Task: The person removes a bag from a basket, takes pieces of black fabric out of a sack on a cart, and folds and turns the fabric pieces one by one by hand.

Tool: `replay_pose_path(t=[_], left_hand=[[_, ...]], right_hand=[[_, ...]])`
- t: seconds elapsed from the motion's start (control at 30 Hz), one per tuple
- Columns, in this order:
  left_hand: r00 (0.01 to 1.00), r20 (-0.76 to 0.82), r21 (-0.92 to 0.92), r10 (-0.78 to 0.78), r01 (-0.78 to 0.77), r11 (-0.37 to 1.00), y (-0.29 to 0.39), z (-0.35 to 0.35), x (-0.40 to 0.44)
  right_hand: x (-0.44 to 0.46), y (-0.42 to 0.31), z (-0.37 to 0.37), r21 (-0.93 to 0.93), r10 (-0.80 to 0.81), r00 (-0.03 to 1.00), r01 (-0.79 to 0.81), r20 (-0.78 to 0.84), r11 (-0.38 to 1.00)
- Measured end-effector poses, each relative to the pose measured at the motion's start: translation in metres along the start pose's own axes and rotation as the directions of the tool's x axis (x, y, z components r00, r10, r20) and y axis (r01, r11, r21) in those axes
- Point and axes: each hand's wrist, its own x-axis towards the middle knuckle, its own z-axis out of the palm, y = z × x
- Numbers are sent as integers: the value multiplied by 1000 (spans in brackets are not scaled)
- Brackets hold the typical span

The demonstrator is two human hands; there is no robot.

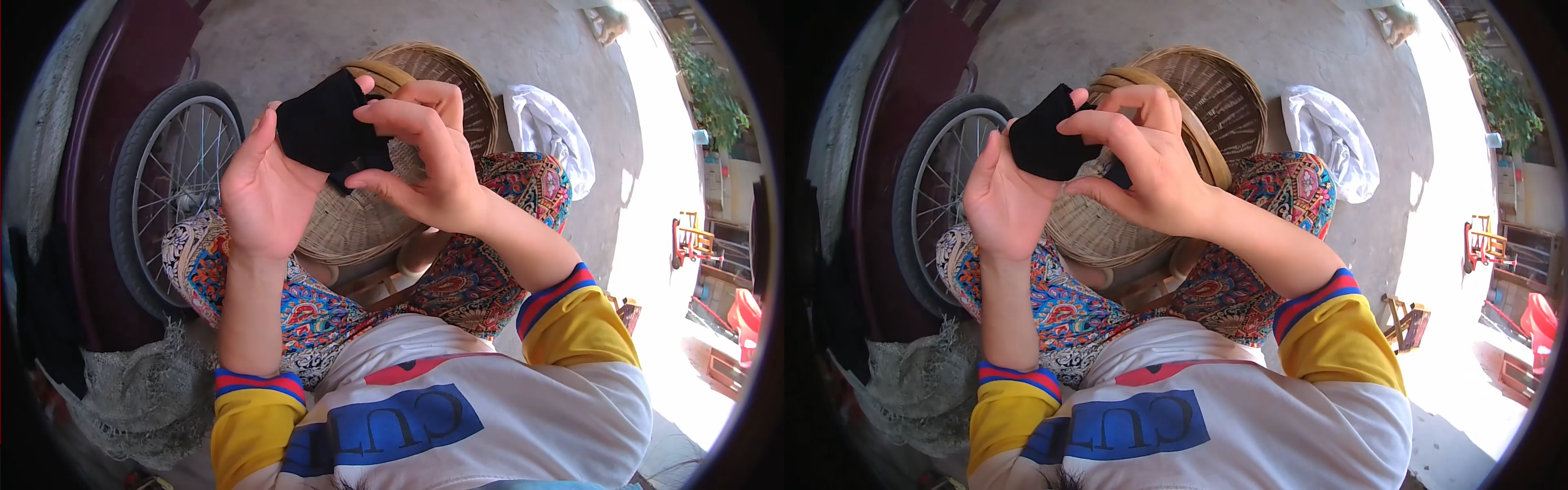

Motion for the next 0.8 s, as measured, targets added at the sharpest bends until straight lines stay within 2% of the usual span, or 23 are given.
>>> replay_pose_path(t=[0.03,0.1,0.17,0.23,0.3,0.33,0.37,0.47,0.5,0.53,0.57,0.63,0.7,0.73,0.77,0.8], left_hand=[[997,-77,-8,10,-11,1000,0,1,0],[999,-30,10,19,-19,1000,-3,1,1],[999,21,27,28,-28,999,-6,2,2],[994,82,53,77,-82,995,-6,5,3],[994,76,34,78,-81,996,-12,3,4],[995,66,14,76,-77,997,-16,0,4],[995,69,16,77,-79,997,-21,-3,3],[992,-42,-55,-120,118,992,-35,-5,0],[992,-43,-54,-117,114,992,-34,-5,1],[998,7,-160,-67,68,985,-32,-6,3],[999,51,-266,-13,26,964,-29,-6,5],[999,36,-269,24,-13,963,-10,-4,5],[995,60,-256,77,-59,965,5,-5,1],[998,-24,-333,60,-65,941,8,-2,0],[998,-22,-333,57,-61,941,7,-9,0],[995,89,-357,36,-2,934,5,-21,0]], right_hand=[[0,-4,1,80,128,990,-132,51,988],[0,-4,1,96,178,981,-186,79,978],[0,-3,0,-83,235,971,-230,49,970],[-6,5,13,315,399,917,-375,-15,872],[-7,12,17,277,410,911,-381,-53,882],[-7,12,15,277,407,912,-378,-55,883],[-5,11,11,205,330,944,-319,-20,925],[1,-1,-2,47,196,981,-196,13,979],[3,-5,-5,-41,138,990,-137,14,990],[4,-6,-7,-32,41,999,-42,-19,999],[5,-9,-9,-30,39,999,-39,-18,999],[7,-14,-13,50,-52,997,49,55,998],[7,-13,-12,-8,-55,993,56,107,998],[9,-11,-12,-21,-42,984,46,174,999],[10,-10,-12,-35,-26,971,36,239,999],[9,-6,-12,-82,20,952,5,304,997]])
